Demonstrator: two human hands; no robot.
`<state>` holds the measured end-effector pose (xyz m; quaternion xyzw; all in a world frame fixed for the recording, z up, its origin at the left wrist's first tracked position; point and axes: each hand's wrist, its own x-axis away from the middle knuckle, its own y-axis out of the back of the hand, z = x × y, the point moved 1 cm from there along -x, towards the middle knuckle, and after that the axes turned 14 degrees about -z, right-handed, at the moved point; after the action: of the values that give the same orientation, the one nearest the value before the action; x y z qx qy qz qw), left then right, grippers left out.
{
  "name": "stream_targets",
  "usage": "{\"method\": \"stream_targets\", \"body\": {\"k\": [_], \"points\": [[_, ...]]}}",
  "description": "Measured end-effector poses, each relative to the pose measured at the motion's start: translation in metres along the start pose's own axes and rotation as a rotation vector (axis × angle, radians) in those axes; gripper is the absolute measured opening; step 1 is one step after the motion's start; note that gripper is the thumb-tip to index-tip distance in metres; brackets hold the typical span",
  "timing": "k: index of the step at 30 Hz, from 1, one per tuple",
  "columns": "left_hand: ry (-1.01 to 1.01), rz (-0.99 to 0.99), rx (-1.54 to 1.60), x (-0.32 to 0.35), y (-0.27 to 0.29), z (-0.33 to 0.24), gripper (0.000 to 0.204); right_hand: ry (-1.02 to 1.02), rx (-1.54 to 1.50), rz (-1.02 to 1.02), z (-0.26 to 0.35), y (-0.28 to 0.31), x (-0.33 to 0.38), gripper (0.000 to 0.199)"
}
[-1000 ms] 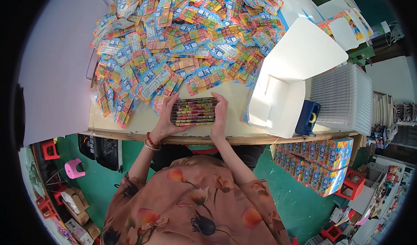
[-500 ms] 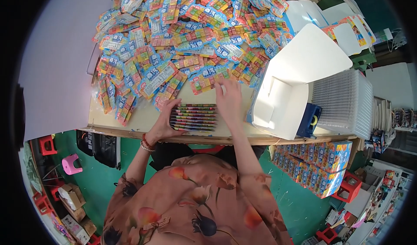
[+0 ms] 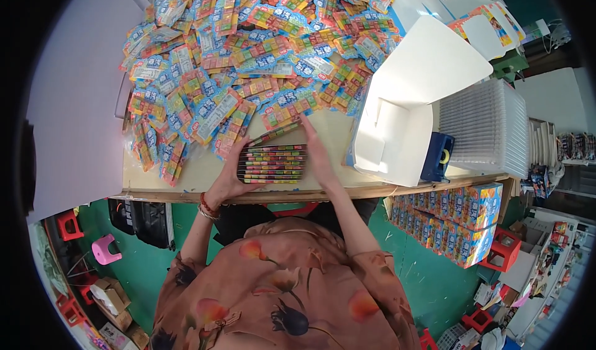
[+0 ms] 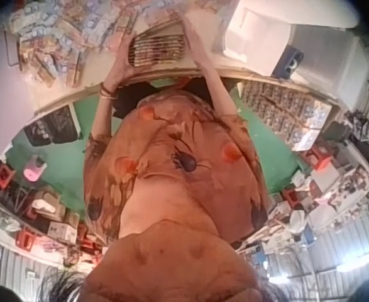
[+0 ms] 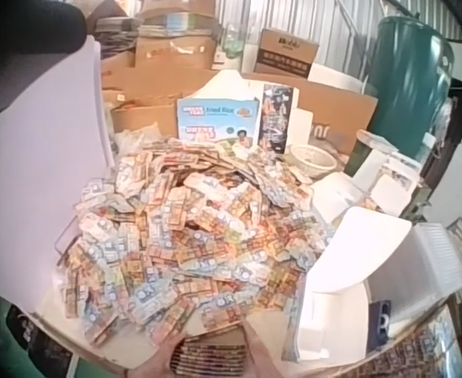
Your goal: Packing small card packets into display boxes on a factory workbench.
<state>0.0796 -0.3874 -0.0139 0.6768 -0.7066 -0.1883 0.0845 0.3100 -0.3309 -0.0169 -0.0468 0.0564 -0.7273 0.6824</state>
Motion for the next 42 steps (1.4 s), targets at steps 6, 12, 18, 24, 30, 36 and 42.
{"method": "stream_targets", "body": {"k": [6,12,18,24,30,36,42], "points": [[-0.081,-0.047,-0.004,0.005,-0.006,0.003,0.09,-0.028,0.567,-0.119,0.017,0.001,-0.006,0.031],[-0.039,-0.028,0.023,0.005,-0.01,-0.002,0.089,0.444,0.765,-0.2,0.009,-0.025,-0.082,0.035],[-0.037,0.001,0.019,0.0,-0.002,-0.003,0.089,0.27,1.275,0.069,0.008,-0.021,-0.099,0.057],[-0.078,-0.08,-0.038,-0.015,0.018,0.006,0.093,0.161,0.536,0.267,0.017,-0.002,-0.061,0.018],[-0.042,-0.028,-0.056,-0.016,0.013,0.002,0.138,-0.098,0.298,0.321,0.007,-0.018,-0.039,0.014],[0.065,-0.036,0.066,-0.01,0.006,-0.002,0.137,-0.151,-0.202,0.082,-0.021,-0.01,0.022,0.063],[0.116,-0.097,0.149,0.005,-0.008,-0.016,0.135,0.032,-0.079,0.086,-0.007,-0.017,0.029,0.073]]}}
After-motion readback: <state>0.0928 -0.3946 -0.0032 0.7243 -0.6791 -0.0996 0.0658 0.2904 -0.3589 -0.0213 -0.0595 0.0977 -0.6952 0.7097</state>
